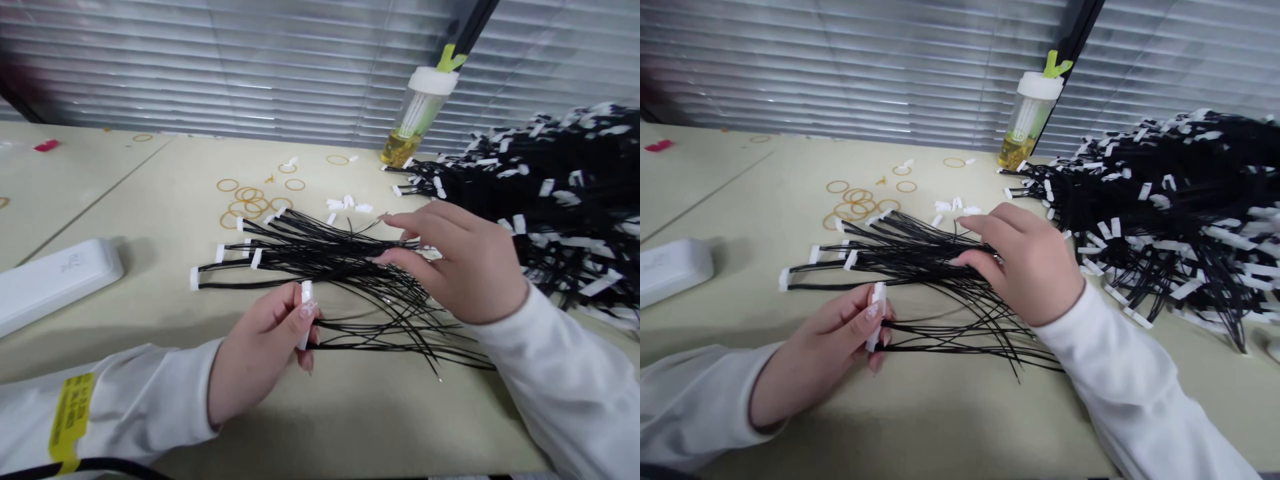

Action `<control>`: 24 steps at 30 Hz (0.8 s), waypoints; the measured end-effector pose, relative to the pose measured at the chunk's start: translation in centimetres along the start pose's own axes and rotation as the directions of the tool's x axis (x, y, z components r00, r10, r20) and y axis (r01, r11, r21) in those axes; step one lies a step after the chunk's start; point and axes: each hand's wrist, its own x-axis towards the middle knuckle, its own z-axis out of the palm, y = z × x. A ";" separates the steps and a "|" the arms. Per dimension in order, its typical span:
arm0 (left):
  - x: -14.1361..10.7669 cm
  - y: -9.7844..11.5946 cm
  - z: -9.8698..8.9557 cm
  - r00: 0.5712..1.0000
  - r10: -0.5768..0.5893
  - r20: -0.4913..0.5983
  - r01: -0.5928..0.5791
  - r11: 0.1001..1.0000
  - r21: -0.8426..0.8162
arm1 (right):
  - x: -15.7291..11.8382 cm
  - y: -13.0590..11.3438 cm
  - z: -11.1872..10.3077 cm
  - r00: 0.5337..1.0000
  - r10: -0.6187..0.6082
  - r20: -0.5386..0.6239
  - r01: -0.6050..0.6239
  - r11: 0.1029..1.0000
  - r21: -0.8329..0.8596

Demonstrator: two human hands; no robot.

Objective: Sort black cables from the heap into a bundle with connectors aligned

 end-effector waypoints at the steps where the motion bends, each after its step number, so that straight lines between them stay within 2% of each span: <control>1: 0.0 -0.1 0.0 1.000 -0.005 -0.012 0.005 1.000 -0.027 | 0.0 -0.2 -0.6 0.999 0.032 -0.008 -0.031 0.998 0.054; 3: 0.1 -0.2 0.0 0.999 -0.009 -0.031 0.007 0.997 -0.072 | 0.0 -1.2 -1.7 0.998 0.064 -0.004 -0.062 0.976 0.210; 5: 0.1 -0.2 0.1 0.999 -0.006 -0.052 0.000 0.993 -0.114 | -0.1 -2.3 -2.2 0.991 0.004 0.135 -0.054 0.927 0.370; 8: 0.1 -0.1 0.2 0.998 -0.002 -0.063 -0.008 0.988 -0.157 | -0.4 -3.3 -1.4 0.897 -0.102 0.431 -0.091 0.910 0.404; 10: 0.0 0.0 0.2 0.998 -0.005 -0.064 -0.005 0.989 -0.147 | -0.6 -3.6 -0.3 0.856 -0.099 0.508 -0.119 0.917 0.380; 15: 0.0 -0.2 0.1 0.998 0.025 -0.056 -0.028 0.999 -0.041 | -0.8 -4.2 1.2 0.853 -0.158 0.498 -0.129 0.859 0.495; 21: -0.1 -0.3 0.2 0.998 0.041 -0.053 -0.040 0.999 0.013 | -1.3 -5.0 1.6 0.876 -0.066 0.477 -0.088 0.952 0.294; 24: 0.0 -0.4 0.1 0.998 0.031 -0.063 -0.029 0.999 0.025 | -1.2 -5.1 1.6 0.898 -0.093 0.431 0.031 0.988 0.149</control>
